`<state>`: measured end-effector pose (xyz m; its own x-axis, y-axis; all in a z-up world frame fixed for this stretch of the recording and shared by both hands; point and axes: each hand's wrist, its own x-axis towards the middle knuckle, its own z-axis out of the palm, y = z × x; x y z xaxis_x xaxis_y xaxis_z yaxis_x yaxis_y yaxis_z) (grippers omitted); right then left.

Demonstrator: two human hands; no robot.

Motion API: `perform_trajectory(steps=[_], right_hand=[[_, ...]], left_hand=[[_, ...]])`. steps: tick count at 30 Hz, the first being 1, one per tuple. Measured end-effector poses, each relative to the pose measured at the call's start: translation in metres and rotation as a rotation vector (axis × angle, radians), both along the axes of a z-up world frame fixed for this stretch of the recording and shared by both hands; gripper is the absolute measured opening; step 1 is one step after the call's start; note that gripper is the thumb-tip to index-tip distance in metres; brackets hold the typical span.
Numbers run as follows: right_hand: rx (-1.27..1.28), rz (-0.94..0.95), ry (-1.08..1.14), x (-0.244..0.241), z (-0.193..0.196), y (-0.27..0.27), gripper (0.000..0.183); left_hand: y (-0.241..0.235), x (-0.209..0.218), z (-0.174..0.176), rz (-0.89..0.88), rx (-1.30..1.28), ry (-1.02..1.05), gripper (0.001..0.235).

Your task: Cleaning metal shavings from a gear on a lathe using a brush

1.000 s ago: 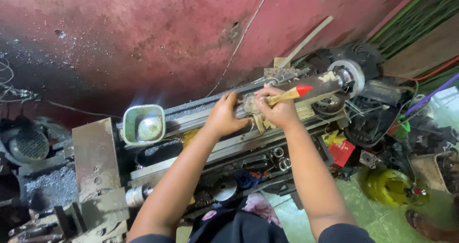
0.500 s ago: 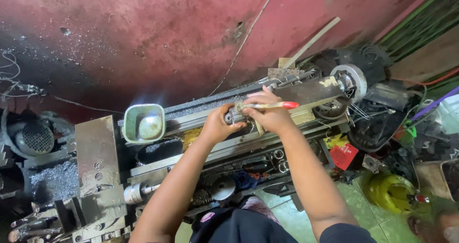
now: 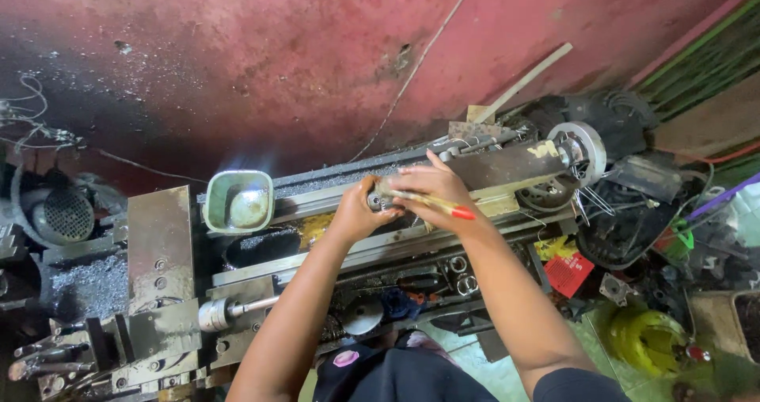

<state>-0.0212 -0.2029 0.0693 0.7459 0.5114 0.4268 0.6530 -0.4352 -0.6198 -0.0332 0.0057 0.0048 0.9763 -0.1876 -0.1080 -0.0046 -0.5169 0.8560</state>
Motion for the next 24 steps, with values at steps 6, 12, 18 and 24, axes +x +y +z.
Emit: perform_trajectory(steps=[6,12,18,24], right_hand=[[0.107,0.129,0.127,0.001,-0.003,-0.006,0.023],[0.008,0.107,-0.035,0.005,-0.017,-0.006,0.035],[0.055,0.107,-0.031,0.008,-0.02,-0.011,0.034],[-0.007,0.077,-0.003,-0.002,-0.004,-0.001,0.036]], left_hand=[[0.007,-0.001,0.029,-0.082,-0.012,0.033,0.067],[0.019,0.003,0.02,-0.149,-0.051,0.013,0.073],[0.033,0.017,-0.023,-0.224,-0.138,-0.142,0.069],[0.025,0.012,-0.002,-0.193,-0.162,-0.127,0.061]])
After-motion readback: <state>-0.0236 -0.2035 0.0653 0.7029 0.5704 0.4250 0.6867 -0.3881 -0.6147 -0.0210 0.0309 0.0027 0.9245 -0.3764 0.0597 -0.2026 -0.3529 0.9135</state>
